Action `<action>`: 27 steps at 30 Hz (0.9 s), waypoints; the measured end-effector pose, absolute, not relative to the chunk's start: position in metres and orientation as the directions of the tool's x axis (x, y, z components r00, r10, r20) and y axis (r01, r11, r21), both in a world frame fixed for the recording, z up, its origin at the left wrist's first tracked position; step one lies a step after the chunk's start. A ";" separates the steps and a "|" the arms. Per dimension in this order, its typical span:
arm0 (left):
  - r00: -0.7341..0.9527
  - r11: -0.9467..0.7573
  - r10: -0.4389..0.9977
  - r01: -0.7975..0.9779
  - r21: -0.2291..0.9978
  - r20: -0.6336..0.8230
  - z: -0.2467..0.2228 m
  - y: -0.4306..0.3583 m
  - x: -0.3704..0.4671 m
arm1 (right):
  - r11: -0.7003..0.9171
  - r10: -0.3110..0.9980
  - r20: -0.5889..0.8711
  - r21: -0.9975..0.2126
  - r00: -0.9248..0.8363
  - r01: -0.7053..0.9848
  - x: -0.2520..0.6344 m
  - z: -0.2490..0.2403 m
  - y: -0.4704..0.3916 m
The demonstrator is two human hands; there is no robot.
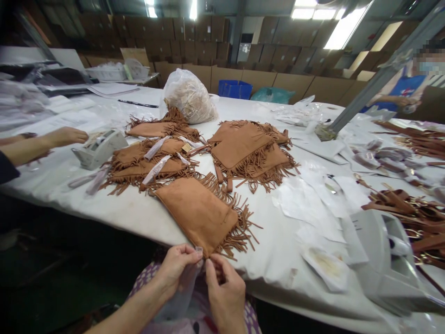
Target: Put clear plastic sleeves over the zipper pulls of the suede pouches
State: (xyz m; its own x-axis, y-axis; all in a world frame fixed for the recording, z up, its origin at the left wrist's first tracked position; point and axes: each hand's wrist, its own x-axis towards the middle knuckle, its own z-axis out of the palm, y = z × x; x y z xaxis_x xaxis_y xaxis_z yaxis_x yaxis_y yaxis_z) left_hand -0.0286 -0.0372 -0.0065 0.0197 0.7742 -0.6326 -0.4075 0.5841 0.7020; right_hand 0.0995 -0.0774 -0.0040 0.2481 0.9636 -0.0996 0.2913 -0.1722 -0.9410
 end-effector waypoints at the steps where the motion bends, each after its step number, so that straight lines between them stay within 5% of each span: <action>1: 0.019 0.588 0.771 -0.402 0.701 -0.636 -0.007 -0.037 -0.029 | -0.247 0.947 -0.179 -0.937 0.266 0.248 0.098 -0.003 -0.079; 5: 0.023 0.608 0.763 -0.364 0.705 -0.646 -0.010 -0.034 -0.028 | -0.423 0.905 -0.413 -0.900 0.101 0.110 0.090 -0.007 -0.078; 13: 0.023 0.466 0.879 -0.254 0.847 -0.477 -0.013 -0.045 -0.044 | -0.507 0.860 -0.510 -0.859 0.031 -0.068 0.079 -0.019 -0.070; 16: 0.168 0.518 0.855 -0.244 0.820 -0.491 -0.013 -0.060 -0.054 | -0.520 0.851 -0.525 -0.845 0.009 -0.125 0.076 -0.018 -0.070; 20: 0.282 0.615 0.786 -0.279 0.737 -0.550 -0.017 -0.070 -0.058 | -0.496 0.866 -0.500 -0.863 0.025 -0.093 0.073 -0.015 -0.069; 27: 0.181 0.355 0.919 0.013 0.935 -0.351 -0.017 -0.058 -0.066 | -0.514 0.857 -0.514 -0.858 0.026 -0.017 0.075 -0.011 -0.068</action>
State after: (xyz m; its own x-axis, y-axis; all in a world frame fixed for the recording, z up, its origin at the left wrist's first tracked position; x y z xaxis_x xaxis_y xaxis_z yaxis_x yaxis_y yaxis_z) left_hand -0.0664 -0.0581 -0.0171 0.1811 0.9186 -0.3513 0.0126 0.3550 0.9348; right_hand 0.0746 -0.0682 -0.0109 0.0257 0.8573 -0.5141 -0.0165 -0.5138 -0.8577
